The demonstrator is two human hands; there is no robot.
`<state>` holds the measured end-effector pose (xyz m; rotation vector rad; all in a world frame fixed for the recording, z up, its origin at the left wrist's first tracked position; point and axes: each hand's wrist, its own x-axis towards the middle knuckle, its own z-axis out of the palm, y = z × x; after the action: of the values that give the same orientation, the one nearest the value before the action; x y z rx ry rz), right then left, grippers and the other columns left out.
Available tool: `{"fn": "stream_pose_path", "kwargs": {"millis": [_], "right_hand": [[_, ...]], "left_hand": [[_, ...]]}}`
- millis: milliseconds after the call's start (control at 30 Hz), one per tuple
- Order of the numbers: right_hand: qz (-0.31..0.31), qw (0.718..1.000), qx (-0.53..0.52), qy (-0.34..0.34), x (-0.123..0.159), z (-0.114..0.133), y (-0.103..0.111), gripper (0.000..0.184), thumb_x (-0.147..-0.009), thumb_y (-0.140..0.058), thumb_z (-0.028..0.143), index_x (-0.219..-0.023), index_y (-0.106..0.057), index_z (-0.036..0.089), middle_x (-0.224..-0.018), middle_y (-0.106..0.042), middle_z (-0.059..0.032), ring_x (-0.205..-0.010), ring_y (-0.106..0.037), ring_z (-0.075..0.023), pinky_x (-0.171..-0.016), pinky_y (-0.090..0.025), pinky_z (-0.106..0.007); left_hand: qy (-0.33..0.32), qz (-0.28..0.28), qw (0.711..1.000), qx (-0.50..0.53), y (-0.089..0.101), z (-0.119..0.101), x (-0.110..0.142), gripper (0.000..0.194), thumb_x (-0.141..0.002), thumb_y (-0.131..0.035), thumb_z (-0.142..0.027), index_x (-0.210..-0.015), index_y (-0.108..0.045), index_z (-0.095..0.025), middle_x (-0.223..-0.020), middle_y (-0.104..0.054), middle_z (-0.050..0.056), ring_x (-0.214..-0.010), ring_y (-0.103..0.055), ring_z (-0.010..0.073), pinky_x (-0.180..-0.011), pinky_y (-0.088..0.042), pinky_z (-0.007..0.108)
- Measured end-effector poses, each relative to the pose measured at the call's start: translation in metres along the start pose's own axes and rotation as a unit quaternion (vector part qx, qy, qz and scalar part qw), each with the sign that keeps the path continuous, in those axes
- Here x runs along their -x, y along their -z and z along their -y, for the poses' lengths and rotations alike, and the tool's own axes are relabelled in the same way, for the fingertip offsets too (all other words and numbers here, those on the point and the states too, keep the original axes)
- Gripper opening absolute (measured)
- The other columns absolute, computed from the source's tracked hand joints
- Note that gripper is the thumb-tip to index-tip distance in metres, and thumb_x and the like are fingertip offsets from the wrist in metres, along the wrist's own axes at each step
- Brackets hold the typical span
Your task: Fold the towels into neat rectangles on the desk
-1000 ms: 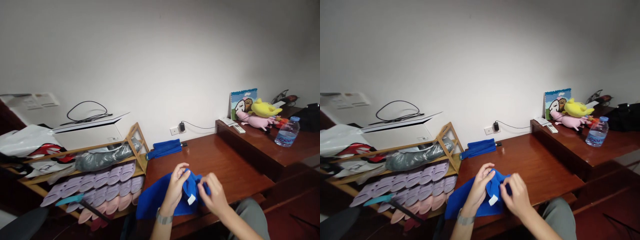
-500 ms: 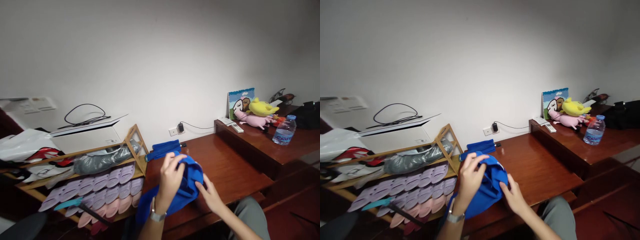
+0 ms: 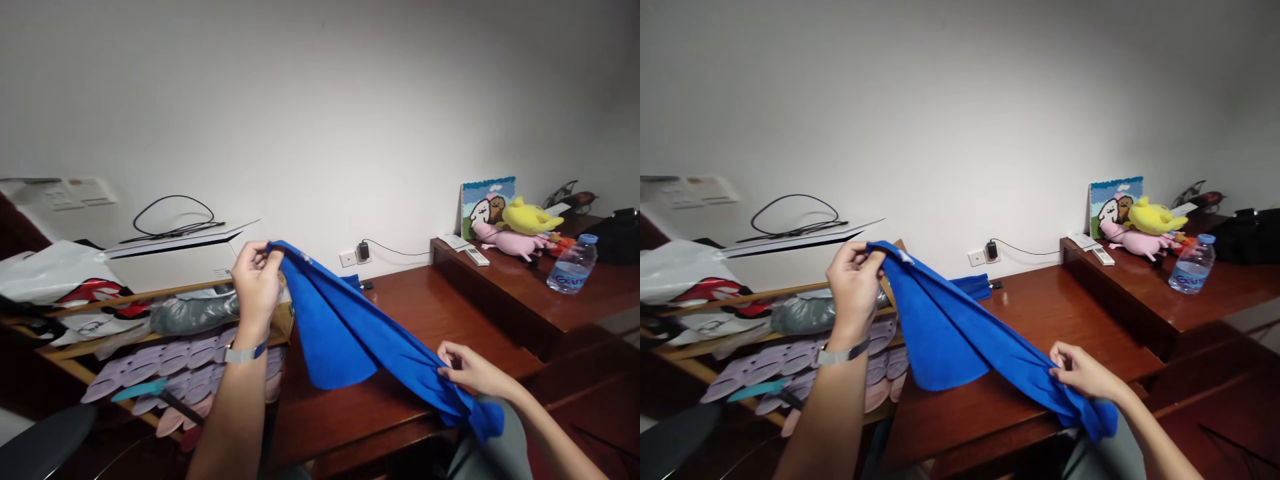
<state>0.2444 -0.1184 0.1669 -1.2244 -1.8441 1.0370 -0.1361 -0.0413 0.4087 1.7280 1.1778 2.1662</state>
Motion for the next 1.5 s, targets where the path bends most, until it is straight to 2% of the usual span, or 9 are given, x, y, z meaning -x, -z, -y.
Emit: {"fn": "stream_pose_path", "kwargs": {"millis": [167,367,467,600,733,1000,1233,1367,1500], "right_hand": [[-0.108,0.990,0.091,0.023,0.001,-0.047,-0.010,0.012,-0.085,-0.058,0.033,-0.080,-0.049,0.025,-0.077,-0.059,0.0022,-0.071,-0.055,-0.0160,-0.068,-0.047,-0.028],[-0.338,0.932,0.123,0.038,0.010,-0.041,0.042,0.032,-0.094,-0.052,0.050,-0.113,-0.061,0.026,-0.105,-0.075,-0.0076,-0.094,-0.073,-0.0228,-0.085,-0.059,-0.034],[-0.292,0.934,0.200,0.054,0.027,-0.049,0.052,0.035,-0.094,-0.056,0.050,-0.121,-0.065,0.029,-0.117,-0.076,-0.0083,-0.105,-0.074,-0.0249,-0.095,-0.059,-0.036],[-0.202,0.942,0.268,0.025,0.048,-0.095,0.046,0.029,-0.093,-0.054,0.048,-0.104,-0.073,0.029,-0.104,-0.081,-0.0061,-0.091,-0.078,-0.0262,-0.080,-0.064,-0.035],[-0.275,0.918,0.284,0.018,0.070,-0.119,0.067,0.035,-0.097,-0.050,0.049,-0.113,-0.072,0.028,-0.110,-0.081,-0.0066,-0.097,-0.078,-0.0263,-0.084,-0.063,-0.033],[-0.359,0.869,0.339,-0.013,0.122,-0.087,0.102,0.056,-0.093,-0.045,0.073,-0.122,-0.069,0.032,-0.123,-0.076,-0.0061,-0.103,-0.075,-0.0325,-0.088,-0.060,-0.045],[-0.287,0.897,0.333,-0.040,0.056,-0.083,0.138,0.055,-0.092,-0.049,0.074,-0.103,-0.078,0.029,-0.107,-0.081,-0.0073,-0.092,-0.077,-0.0309,-0.078,-0.059,-0.040],[-0.273,0.910,0.312,-0.013,-0.027,-0.063,0.171,0.058,-0.091,-0.048,0.073,-0.095,-0.079,0.024,-0.100,-0.082,-0.0111,-0.091,-0.077,-0.0330,-0.080,-0.058,-0.042],[-0.299,0.909,0.289,-0.015,-0.080,-0.032,0.196,0.058,-0.091,-0.049,0.068,-0.100,-0.079,0.019,-0.096,-0.081,-0.0132,-0.078,-0.075,-0.0293,-0.080,-0.057,-0.042]], "left_hand": [[0.024,0.075,0.997,-0.027,0.016,0.004,0.009,0.023,-0.077,-0.072,-0.037,-0.091,-0.074,-0.019,-0.083,-0.072,0.001,-0.077,-0.066,0.0168,-0.066,-0.051,0.025],[0.078,0.061,0.995,0.003,0.057,0.008,0.000,0.027,-0.073,-0.078,-0.035,-0.094,-0.079,-0.018,-0.085,-0.075,0.002,-0.066,-0.058,0.0121,-0.055,-0.045,0.020],[0.118,0.012,0.992,0.044,0.084,0.024,0.001,0.028,-0.073,-0.078,-0.033,-0.096,-0.080,-0.019,-0.087,-0.074,0.001,-0.060,-0.051,0.0095,-0.048,-0.038,0.019],[0.196,0.032,0.980,0.012,0.115,0.058,0.021,0.019,-0.065,-0.074,-0.032,-0.081,-0.079,-0.021,-0.084,-0.075,0.003,-0.070,-0.062,0.0171,-0.052,-0.045,0.023],[0.225,0.013,0.972,-0.066,0.141,0.088,0.045,0.012,-0.064,-0.070,-0.035,-0.069,-0.073,-0.024,-0.081,-0.074,0.003,-0.075,-0.065,0.0211,-0.056,-0.049,0.026],[0.269,0.009,0.956,-0.119,0.189,0.140,0.072,0.026,-0.054,-0.075,-0.045,-0.068,-0.072,-0.024,-0.070,-0.072,0.000,-0.062,-0.064,0.0210,-0.048,-0.048,0.027],[0.386,0.123,0.906,-0.124,0.154,0.184,0.077,0.032,-0.058,-0.075,-0.050,-0.064,-0.068,-0.019,-0.039,-0.051,-0.003,-0.036,-0.047,0.0145,-0.038,-0.040,0.026],[0.400,0.073,0.913,-0.045,0.109,0.198,0.053,0.023,-0.061,-0.073,-0.040,-0.068,-0.060,-0.022,-0.061,-0.068,0.005,-0.061,-0.071,0.0238,-0.054,-0.058,0.032],[0.351,0.025,0.935,-0.028,0.087,0.210,0.024,0.021,-0.072,-0.064,-0.040,-0.067,-0.049,-0.027,-0.060,-0.061,0.000,-0.065,-0.069,0.0206,-0.064,-0.062,0.033]]}}
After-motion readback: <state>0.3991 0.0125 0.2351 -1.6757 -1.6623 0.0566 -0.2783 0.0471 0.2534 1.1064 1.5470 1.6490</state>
